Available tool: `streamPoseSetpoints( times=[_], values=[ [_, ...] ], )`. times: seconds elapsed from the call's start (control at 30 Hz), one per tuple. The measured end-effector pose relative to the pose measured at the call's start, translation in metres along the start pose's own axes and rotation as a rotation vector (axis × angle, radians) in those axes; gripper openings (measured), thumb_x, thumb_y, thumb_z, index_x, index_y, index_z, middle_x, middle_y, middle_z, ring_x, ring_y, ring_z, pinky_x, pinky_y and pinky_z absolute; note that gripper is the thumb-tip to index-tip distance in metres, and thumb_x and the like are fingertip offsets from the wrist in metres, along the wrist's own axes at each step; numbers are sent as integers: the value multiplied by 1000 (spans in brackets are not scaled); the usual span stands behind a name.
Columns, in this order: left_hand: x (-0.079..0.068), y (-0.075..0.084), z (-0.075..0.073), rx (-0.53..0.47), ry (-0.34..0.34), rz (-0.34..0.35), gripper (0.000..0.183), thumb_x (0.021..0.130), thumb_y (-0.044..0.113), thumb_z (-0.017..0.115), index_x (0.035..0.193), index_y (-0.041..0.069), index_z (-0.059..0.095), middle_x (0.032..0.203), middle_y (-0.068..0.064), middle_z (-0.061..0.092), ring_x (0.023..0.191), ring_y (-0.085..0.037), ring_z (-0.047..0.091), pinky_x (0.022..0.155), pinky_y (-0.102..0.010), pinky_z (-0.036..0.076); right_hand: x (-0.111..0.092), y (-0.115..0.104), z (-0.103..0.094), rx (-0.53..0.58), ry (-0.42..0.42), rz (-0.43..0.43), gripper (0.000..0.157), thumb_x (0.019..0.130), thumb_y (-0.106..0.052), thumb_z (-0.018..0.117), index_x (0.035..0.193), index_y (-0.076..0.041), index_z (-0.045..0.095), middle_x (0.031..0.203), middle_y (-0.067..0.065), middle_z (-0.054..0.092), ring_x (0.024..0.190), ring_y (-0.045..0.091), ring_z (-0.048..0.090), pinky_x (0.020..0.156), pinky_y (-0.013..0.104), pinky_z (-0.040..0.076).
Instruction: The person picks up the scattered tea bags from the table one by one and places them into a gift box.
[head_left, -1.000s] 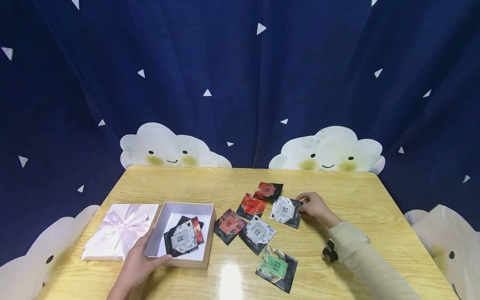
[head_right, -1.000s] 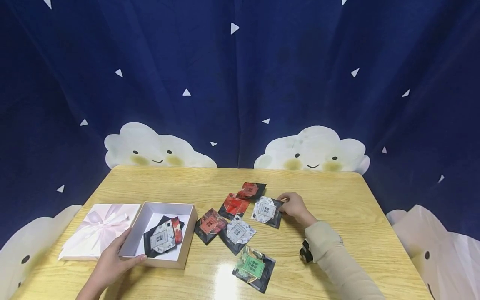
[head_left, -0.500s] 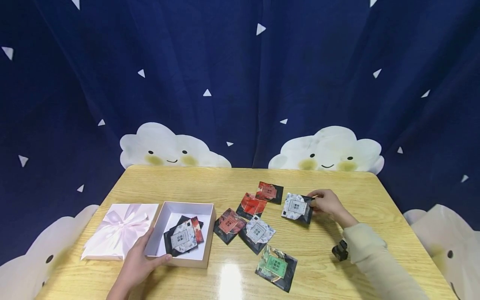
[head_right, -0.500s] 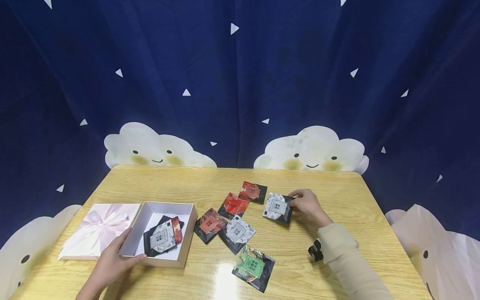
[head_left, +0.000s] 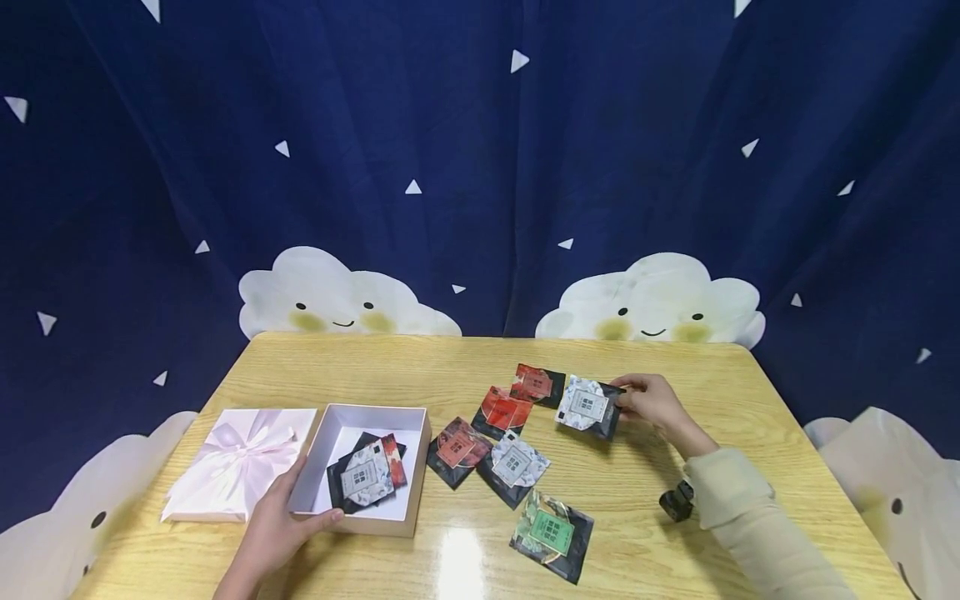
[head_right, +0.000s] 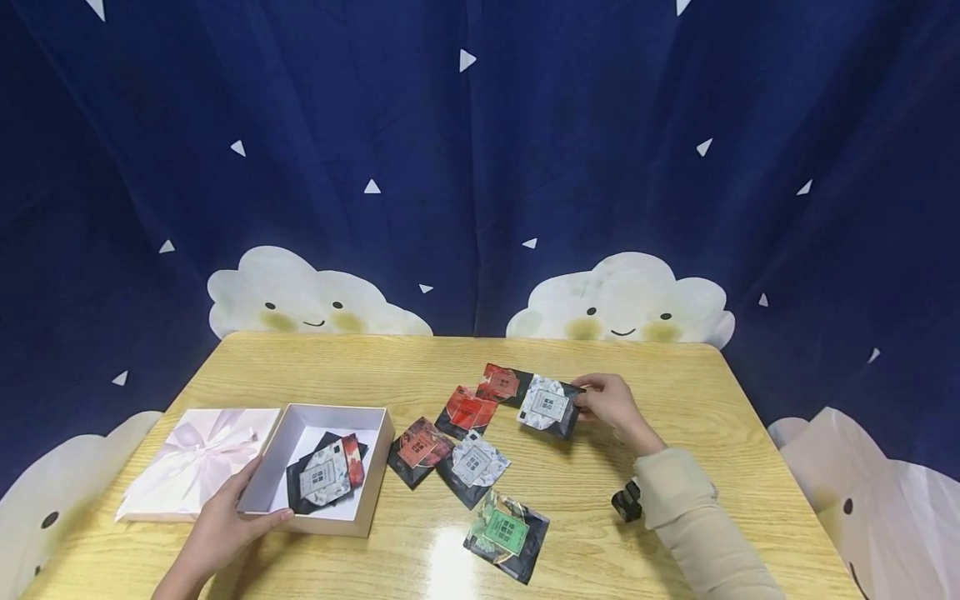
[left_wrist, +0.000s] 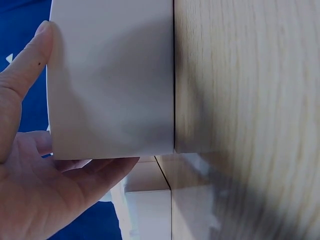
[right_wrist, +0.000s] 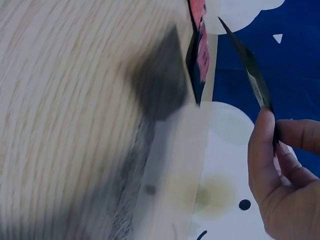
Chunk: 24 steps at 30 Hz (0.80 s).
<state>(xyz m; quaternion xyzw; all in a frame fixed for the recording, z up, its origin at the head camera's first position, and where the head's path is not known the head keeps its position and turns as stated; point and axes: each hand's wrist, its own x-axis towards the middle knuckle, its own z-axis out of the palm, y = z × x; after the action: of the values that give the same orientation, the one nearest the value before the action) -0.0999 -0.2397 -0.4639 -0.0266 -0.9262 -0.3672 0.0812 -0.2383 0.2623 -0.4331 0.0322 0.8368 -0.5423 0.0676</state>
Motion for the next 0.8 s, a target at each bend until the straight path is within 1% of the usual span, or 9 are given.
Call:
streamPoseSetpoints(
  times=[0.07,0.17,0.27,0.37,0.53,0.7,0.8],
  values=[
    [0,0,0,4,6,7,99,62,26,84,133,-15,29,127,-40,37,114,-53,37,92,-61,33,0,-2,2,17,-3,-16,36,83,6,51,117,14,50,90,19,57,63,14,59,66,41,55],
    [0,0,1,10,14,17,99,62,26,84,133,-16,30,126,-40,37,114,-53,38,91,-60,33,-1,-7,5,37,-14,-41,36,83,6,51,117,15,49,95,24,57,63,13,59,65,39,55],
    [-1,1,1,11,16,22,98,62,26,84,133,-16,30,126,-40,38,114,-53,37,92,-60,33,-3,-12,7,66,-20,-53,35,82,7,50,116,16,49,98,26,57,64,13,59,63,34,55],
    [0,1,1,15,15,21,99,62,27,84,132,-16,30,127,-39,37,114,-53,37,92,-60,32,-4,-19,9,84,-23,-64,36,80,9,49,115,17,49,93,23,57,63,13,58,60,31,55],
    [0,2,0,11,13,24,98,62,26,84,132,-17,30,126,-40,37,114,-53,37,92,-60,32,-5,-30,12,92,-27,-80,36,79,9,50,114,17,49,85,17,56,63,13,57,60,31,55],
    [0,2,-1,16,6,20,98,62,27,83,132,-17,30,127,-40,37,115,-54,36,93,-60,32,-8,-43,18,113,-49,-109,36,78,10,51,113,17,50,83,15,58,63,13,58,59,29,55],
    [0,2,-1,21,0,16,99,62,28,83,133,-17,29,127,-40,36,115,-54,36,93,-60,32,-8,-50,23,137,-70,-128,35,78,10,51,113,17,50,83,14,58,64,13,58,61,31,55]
  ],
)
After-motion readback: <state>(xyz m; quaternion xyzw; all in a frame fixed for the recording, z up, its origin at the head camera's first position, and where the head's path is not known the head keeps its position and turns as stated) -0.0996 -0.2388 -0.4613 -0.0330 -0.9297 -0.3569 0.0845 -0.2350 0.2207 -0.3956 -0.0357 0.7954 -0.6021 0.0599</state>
